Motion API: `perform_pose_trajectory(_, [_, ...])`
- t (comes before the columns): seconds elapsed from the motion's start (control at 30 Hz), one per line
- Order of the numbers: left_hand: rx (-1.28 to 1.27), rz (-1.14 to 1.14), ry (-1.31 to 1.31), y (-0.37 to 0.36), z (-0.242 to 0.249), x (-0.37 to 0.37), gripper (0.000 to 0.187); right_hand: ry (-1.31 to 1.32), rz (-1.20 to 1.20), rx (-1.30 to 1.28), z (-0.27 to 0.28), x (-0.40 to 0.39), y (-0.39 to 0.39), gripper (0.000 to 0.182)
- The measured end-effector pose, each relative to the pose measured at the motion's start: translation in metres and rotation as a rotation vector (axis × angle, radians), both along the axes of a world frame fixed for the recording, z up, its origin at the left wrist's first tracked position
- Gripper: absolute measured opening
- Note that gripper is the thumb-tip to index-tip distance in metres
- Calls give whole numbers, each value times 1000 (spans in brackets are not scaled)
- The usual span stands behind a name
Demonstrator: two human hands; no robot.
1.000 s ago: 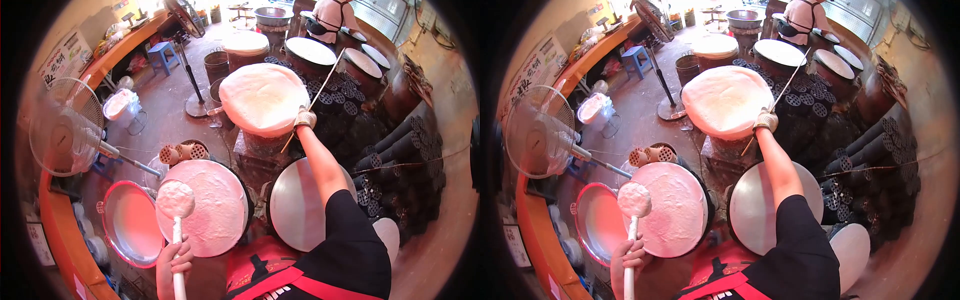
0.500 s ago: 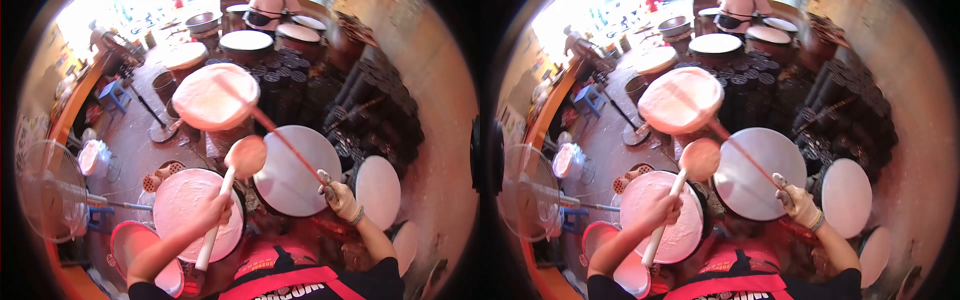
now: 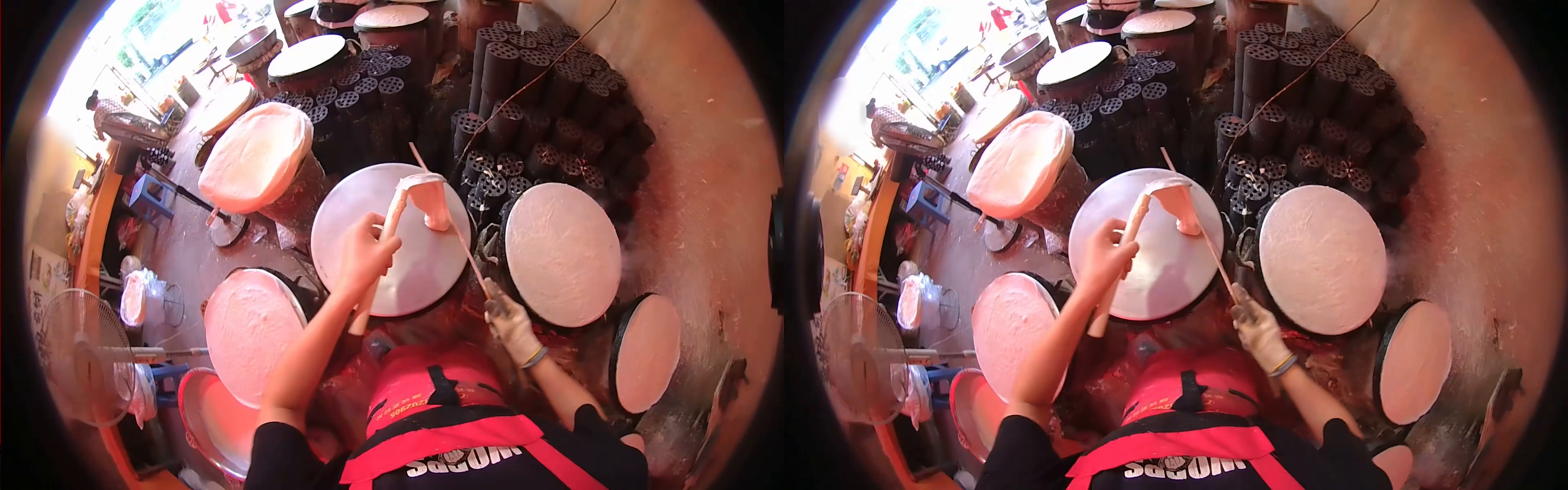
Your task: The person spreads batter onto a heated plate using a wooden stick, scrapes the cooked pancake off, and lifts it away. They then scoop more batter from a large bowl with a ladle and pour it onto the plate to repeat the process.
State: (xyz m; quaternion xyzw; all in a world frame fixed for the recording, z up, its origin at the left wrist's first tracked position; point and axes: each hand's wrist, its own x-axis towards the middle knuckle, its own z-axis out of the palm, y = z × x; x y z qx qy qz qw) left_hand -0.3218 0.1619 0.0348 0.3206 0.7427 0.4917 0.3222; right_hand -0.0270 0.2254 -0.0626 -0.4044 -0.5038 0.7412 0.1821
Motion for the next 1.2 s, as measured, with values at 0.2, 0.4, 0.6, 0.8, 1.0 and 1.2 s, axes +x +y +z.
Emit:
perform_pose_trajectory(0.2, [-52, 238, 238, 59, -98, 34, 21, -390, -14, 774, -56, -27, -4, 47])
perform_pose_trajectory(0.4, [163, 405, 701, 74, -56, 30, 15, -149, -183, 945, -80, -94, 34, 45])
perform_pose_trajectory(0.6, [276, 383, 568, 24, 2, 15, 16, 196, -381, -282, -42, -71, -24, 50])
perform_pose_trajectory(0.8, [512, 384, -529, -88, 23, 37, 28, 190, -436, -186, -36, -142, -62, 49])
perform_pose_trajectory(1.0, [1179, -72, -1386, -195, 102, 84, 31, 94, -303, 54, -48, -228, -31, 36])
perform_pose_trajectory(1.2, [1431, -1011, -787, -244, 179, 70, 36, 50, -61, -148, -8, -162, -34, 28])
